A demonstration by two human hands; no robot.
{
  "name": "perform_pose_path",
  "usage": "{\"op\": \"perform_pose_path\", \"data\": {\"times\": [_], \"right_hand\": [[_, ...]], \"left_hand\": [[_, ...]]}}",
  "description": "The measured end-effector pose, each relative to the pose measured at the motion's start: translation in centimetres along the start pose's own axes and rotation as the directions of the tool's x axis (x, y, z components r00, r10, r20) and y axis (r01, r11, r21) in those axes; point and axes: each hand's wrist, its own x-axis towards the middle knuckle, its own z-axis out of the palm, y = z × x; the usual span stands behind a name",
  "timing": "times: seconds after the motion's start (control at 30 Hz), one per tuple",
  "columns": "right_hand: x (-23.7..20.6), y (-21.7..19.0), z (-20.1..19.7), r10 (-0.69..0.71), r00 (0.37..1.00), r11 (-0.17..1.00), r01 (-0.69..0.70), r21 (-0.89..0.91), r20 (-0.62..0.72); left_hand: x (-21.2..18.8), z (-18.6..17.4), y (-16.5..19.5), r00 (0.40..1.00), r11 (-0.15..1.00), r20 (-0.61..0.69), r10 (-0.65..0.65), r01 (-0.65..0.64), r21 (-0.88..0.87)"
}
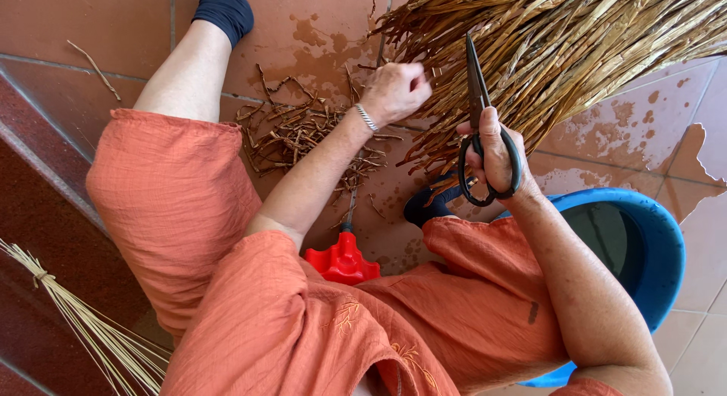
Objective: The person sits on a tiled floor and uses scissors to trim the ends of a large bundle of dried plant stalks. Cut pieces fall onto the floor beside a blue basin and a red object.
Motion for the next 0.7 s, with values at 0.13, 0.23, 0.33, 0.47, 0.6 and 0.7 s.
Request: {"op": "perform_pose_path", "data": {"times": [0.13,0.23,0.33,0.47,0.6,0.7], "right_hand": [[0.4,0.2,0.1,0.017,0.999,0.999,-0.018,0.028,0.037],[0.6,0.3,0.0,0.071,0.997,0.996,-0.072,0.051,0.027],[0.3,0.4,-0.6,0.117,0.993,0.992,-0.117,0.044,0.004],[-0.3,0.5,-0.9,0.138,0.99,0.989,-0.138,0.045,-0.001],[-0.7,0.4,-1.0,0.13,0.991,0.991,-0.13,0.024,-0.004],[-0.9,0.2,-1.3,0.15,0.989,0.988,-0.15,0.032,-0.001]], "left_hand": [[-1.7,-2.1,-3.0,0.901,0.909,0.326,-0.287,0.149,0.389],[-1.9,-2.6,-4.0,0.961,0.938,0.181,-0.209,0.145,0.314],[-0.8,-1.9,-3.8,0.995,0.995,-0.098,-0.018,0.028,0.1],[1.6,-0.1,-1.7,0.965,0.998,-0.263,-0.008,-0.009,-0.065],[2.6,1.5,0.4,0.91,0.996,-0.406,0.084,-0.066,0.06],[2.7,1.8,0.9,0.883,0.979,-0.457,0.109,-0.015,0.204]]}}
